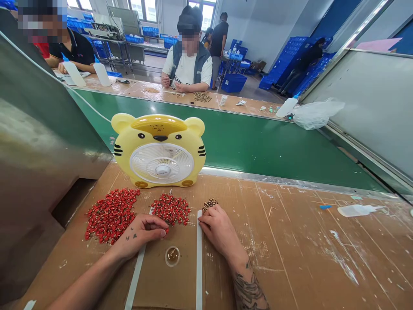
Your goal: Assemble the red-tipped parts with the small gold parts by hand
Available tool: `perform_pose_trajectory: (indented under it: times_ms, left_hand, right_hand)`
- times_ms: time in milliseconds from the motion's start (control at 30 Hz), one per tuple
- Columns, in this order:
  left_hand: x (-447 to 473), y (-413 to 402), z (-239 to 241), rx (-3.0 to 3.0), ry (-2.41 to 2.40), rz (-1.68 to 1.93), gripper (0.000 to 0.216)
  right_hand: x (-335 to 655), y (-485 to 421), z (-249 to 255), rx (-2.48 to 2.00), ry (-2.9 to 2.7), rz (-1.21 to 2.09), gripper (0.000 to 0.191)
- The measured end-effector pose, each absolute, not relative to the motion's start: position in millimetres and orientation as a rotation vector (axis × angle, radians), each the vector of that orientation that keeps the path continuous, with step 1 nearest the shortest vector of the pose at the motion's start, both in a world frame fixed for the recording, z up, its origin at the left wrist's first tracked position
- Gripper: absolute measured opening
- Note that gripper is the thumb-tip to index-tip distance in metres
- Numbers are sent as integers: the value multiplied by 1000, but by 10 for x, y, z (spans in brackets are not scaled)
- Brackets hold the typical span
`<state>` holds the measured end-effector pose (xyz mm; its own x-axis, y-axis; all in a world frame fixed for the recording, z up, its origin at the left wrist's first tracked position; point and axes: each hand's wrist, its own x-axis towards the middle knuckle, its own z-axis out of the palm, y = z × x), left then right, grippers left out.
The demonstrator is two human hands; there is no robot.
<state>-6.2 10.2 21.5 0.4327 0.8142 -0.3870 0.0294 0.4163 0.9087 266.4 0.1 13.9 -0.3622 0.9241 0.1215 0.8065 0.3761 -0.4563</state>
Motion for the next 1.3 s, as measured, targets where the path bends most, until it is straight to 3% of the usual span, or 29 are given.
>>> perform_pose_trajectory:
  times_ms: [233,533,1300]
  left_hand:
    - [-21,76,226,1028,1002,662,20]
    - [94,37,205,993,968,766,19]
    - [76,5,232,1457,1030,835,12]
  right_hand:
    - [2614,-10,216,-1397,-2138,493,12]
    - [2067,-189,216,-1181,-1669,993,6]
    - [2027,-231,202,-1309,-1640,1028,8]
